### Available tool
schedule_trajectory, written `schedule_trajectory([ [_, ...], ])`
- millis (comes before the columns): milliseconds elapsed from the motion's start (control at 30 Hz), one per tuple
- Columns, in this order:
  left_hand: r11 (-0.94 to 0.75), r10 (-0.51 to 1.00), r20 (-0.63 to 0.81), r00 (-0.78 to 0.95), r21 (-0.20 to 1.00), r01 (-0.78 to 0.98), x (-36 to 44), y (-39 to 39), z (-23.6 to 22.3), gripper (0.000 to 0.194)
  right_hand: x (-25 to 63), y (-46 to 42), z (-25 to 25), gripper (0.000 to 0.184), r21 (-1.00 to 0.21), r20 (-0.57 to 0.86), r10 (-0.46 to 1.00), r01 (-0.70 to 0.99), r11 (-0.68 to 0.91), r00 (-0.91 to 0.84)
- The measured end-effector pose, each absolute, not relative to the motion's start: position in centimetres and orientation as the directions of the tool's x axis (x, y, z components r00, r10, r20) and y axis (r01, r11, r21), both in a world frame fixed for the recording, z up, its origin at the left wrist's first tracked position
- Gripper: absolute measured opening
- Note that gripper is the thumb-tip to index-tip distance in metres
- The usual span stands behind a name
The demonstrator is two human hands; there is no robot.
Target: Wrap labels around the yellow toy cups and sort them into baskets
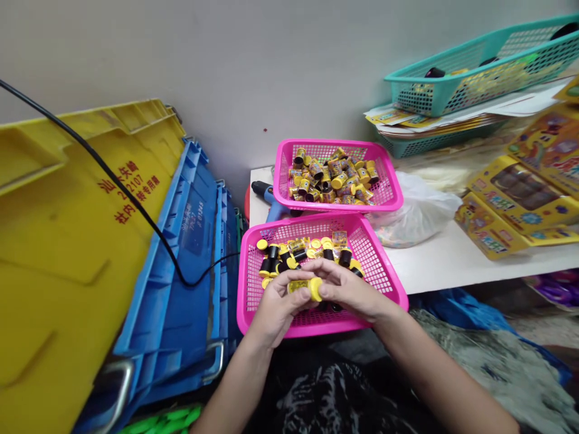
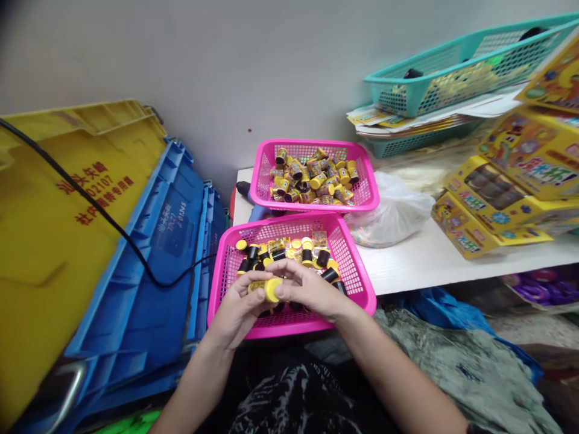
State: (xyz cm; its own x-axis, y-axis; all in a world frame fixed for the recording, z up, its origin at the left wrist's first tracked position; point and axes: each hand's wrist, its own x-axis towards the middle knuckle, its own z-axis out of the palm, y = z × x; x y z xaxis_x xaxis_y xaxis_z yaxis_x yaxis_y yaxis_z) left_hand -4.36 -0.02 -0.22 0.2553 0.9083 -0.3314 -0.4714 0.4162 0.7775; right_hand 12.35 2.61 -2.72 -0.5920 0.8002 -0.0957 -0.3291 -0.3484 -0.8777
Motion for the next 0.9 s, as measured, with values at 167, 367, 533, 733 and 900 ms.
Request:
schedule_trajectory([
  [167,0.294,0.923,-0.206,0.325,0.923,-0.248,-4.5,-0.4,0.8,0.033,12.4,1.9,-2.8,0.049,-0.839,0.023,0.735,-0.413,-0.355,-0.677],
  [367,0.171,0.933,-0.115,0.342,0.975,-0.139,-4.0,-0.8,1.5,0.031,12.9,1.3,-1.9,0.038,-0.887,0.157,0.782,-0.434,-0.157,-0.604],
  [533,-0.094,0.925,0.115,0.363,0.993,-0.075,-3.9,-0.6,1.5,0.026,13.3,2.1,-2.2,0.068,-0.898,0.136,0.823,-0.419,-0.133,-0.552],
  [733,-0.117,0.928,0.085,0.361,0.991,0.068,-5.5,-0.5,2.0,0.037,13.7,2.2,-2.5,0.052,-0.945,0.159,0.870,-0.328,-0.003,-0.466],
  [900,-0.020,0.944,0.042,0.328,0.997,-0.070,-5.2,-0.1,2.0,0.028,13.4,1.8,-2.7,0.049,-0.942,0.147,0.826,-0.331,-0.050,-0.543],
])
